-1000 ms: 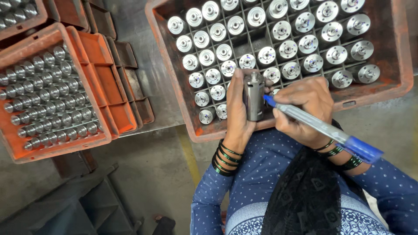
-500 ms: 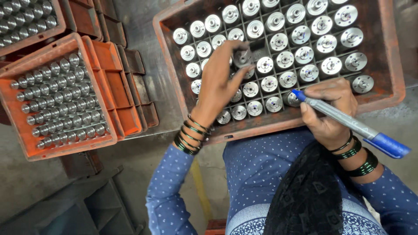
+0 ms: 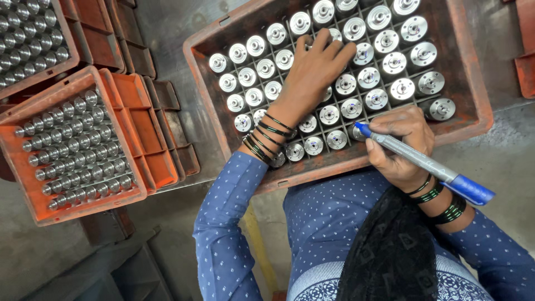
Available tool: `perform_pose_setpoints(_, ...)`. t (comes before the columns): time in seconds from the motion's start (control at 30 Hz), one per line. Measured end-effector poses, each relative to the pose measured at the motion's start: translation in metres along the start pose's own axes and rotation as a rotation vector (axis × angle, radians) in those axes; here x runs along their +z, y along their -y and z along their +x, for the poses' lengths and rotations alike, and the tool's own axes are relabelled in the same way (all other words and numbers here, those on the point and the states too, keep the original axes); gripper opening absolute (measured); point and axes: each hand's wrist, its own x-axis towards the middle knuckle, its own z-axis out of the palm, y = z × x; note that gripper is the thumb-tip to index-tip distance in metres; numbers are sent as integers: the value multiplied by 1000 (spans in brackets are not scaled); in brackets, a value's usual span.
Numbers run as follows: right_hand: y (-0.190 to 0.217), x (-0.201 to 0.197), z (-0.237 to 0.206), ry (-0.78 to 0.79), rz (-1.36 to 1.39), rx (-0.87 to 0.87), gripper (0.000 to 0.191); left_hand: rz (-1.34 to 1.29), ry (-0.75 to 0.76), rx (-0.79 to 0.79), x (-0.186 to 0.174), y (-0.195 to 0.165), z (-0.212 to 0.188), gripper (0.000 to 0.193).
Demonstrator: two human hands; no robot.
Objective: The person repeatedly picks up small cylindrical metal parts from an orange crate, marks the top surface with a blue marker, and places them back into the crate. The process is repeated for many parts in a systematic manner.
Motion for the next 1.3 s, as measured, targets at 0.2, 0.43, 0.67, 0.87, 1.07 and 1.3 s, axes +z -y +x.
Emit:
perform_pose_setpoints(0.2, -4, -2, 0, -22, 24, 30, 26, -367, -319, -170, -95, -30, -33, 54)
perform_pose_setpoints(0.43, -7, 0, -5, 27, -16, 16, 28, -1564, -486, -864, -70, -57, -86, 54)
perform_pose_setpoints(0.67, -9, -2, -5, 82, -58, 37, 29, -2069, -774, -970, -4, -99, -88, 46)
perform_pose_setpoints(0.87, 18, 17, -4, 244, 60, 7, 25, -1944, -830, -1037, 4, -101, -89, 29)
perform_pose_setpoints(1.07, 23, 27, 11, 182, -17, -96, 29, -1857, -828, -1031, -5, -106, -89, 24)
perform_pose_setpoints(1.3, 27, 25, 5, 255, -29, -141, 26, -1848, -806, -1049, -8, -106, -86, 21)
